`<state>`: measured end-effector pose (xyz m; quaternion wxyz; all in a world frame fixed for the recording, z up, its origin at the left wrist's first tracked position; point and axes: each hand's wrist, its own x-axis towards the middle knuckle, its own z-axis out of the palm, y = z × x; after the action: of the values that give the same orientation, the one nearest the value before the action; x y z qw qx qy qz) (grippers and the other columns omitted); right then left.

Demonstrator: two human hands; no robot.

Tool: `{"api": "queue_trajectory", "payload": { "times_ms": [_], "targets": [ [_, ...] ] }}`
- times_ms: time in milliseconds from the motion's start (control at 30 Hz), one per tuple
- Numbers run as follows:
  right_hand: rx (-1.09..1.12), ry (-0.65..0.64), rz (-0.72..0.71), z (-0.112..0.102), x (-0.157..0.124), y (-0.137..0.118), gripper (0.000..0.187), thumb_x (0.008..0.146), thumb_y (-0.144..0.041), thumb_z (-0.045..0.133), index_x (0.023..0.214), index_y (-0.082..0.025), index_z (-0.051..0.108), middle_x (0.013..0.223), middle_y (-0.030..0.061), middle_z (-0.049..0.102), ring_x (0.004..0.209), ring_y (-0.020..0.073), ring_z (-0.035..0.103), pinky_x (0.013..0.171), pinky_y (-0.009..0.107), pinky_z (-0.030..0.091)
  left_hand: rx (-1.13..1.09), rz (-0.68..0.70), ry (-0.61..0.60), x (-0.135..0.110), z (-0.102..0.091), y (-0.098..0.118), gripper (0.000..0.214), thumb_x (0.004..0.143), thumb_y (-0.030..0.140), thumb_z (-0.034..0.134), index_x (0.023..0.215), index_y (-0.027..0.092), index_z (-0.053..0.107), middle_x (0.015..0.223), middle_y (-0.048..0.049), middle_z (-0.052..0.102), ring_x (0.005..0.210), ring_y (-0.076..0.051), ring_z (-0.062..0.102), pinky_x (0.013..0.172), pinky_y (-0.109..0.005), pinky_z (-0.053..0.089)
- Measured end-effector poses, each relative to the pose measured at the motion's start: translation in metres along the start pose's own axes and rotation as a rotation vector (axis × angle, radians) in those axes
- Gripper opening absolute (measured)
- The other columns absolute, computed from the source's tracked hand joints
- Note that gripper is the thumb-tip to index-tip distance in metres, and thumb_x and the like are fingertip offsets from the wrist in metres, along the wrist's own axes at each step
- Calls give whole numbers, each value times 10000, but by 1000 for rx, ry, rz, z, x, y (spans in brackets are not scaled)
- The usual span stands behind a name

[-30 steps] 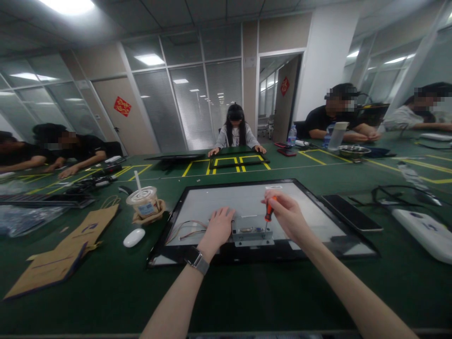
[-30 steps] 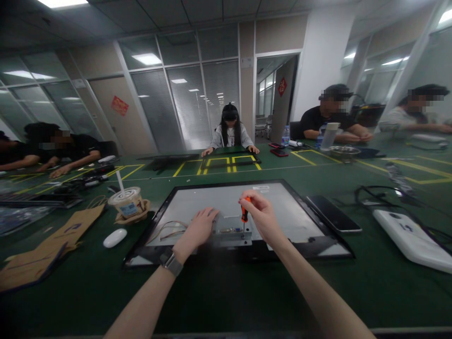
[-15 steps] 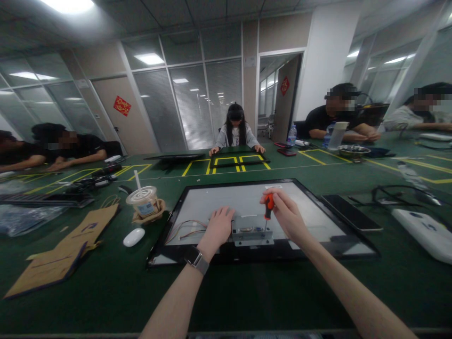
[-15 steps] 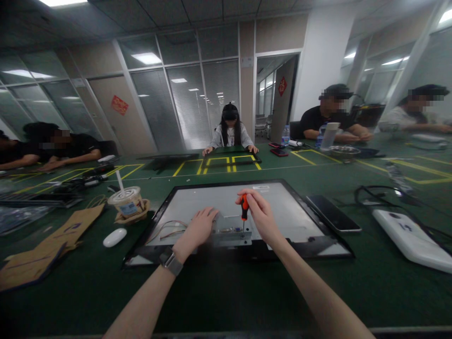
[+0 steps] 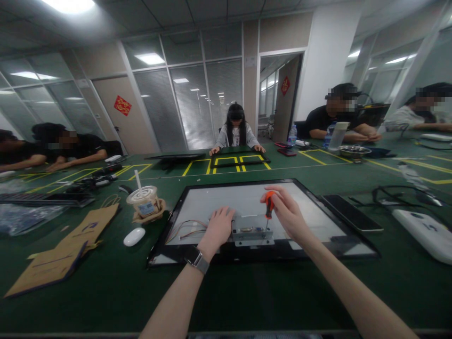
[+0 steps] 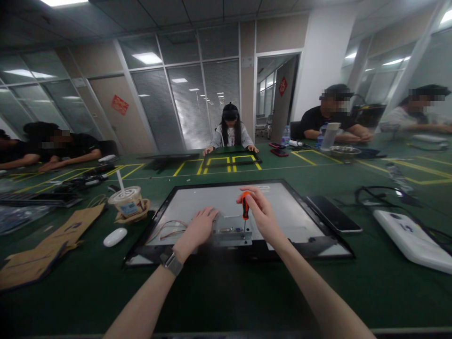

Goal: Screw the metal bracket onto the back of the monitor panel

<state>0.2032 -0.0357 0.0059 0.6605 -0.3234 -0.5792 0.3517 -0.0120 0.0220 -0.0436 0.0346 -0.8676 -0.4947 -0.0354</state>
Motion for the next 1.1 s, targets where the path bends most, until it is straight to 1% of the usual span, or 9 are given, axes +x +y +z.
{"api": "queue_trajectory", "payload": {
  "times_ms": [200, 333, 400, 500, 700, 833, 967, 1033, 1100],
  "targets": [
    [10, 49, -16, 4, 0, -4, 208, 912, -446, 591, 930, -251, 659, 853, 31, 672, 842, 205, 619, 712, 337, 495, -13, 0, -8, 1, 2, -1, 539, 933, 56, 316, 1448, 172, 425, 1518, -151, 423, 1391, -276, 405, 1137, -468, 335],
    [-40, 71, -13, 4, -1, -1, 189, 831, -427, 701, 884, -245, 705, 838, 22, 650, 779, 189, 589, 637, 306, 473, -22, 2, -6, 1, 3, -2, 540, 931, 57, 325, 1444, 188, 433, 1515, -140, 428, 1390, -273, 405, 1139, -471, 334],
    [-48, 67, -17, 4, -2, -1, 189, 834, -423, 701, 900, -246, 711, 818, 19, 649, 774, 189, 599, 649, 308, 481, -25, -1, -6, 1, 2, -2, 521, 945, 78, 316, 1441, 179, 439, 1508, -143, 435, 1383, -281, 413, 1134, -471, 341],
    [-95, 25, -34, 6, -3, -4, 225, 899, -436, 624, 970, -241, 711, 799, 28, 664, 775, 195, 625, 671, 324, 502, -19, -2, -7, 1, 1, -1, 521, 945, 80, 317, 1443, 179, 435, 1508, -144, 435, 1379, -275, 417, 1132, -464, 344],
    [-98, -31, -87, 11, -5, -9, 305, 975, -460, 488, 1108, -241, 652, 772, 22, 647, 663, 179, 588, 579, 319, 483, 2, -5, -14, 0, 0, 0, 534, 935, 72, 323, 1444, 192, 430, 1506, -137, 440, 1378, -265, 416, 1131, -460, 340],
    [-97, 31, -94, 10, -5, -8, 244, 965, -434, 516, 1004, -249, 671, 785, 25, 645, 725, 192, 595, 628, 329, 481, -5, 1, 1, -1, 0, 0, 548, 923, 56, 319, 1445, 173, 432, 1503, -144, 441, 1372, -271, 421, 1133, -455, 338],
    [-145, 140, -131, 3, -3, -4, 185, 896, -406, 632, 827, -251, 707, 826, 24, 652, 795, 195, 593, 705, 330, 472, -11, 5, 8, 0, 1, -1, 546, 918, 50, 321, 1437, 165, 444, 1494, -142, 450, 1364, -275, 430, 1126, -449, 348],
    [-137, 177, -136, 0, -1, -1, 160, 863, -400, 673, 818, -254, 721, 843, 23, 647, 831, 205, 594, 736, 339, 472, -9, 9, 13, 0, 1, -1, 536, 929, 59, 308, 1438, 163, 443, 1494, -139, 451, 1363, -276, 431, 1126, -446, 348],
    [-140, 200, -105, -2, 0, 1, 169, 872, -409, 663, 873, -258, 739, 850, 22, 650, 826, 204, 598, 743, 344, 475, -6, 11, 15, 0, 1, -1, 536, 932, 62, 309, 1443, 162, 435, 1500, -138, 445, 1369, -276, 423, 1129, -447, 344]
  ]
}}
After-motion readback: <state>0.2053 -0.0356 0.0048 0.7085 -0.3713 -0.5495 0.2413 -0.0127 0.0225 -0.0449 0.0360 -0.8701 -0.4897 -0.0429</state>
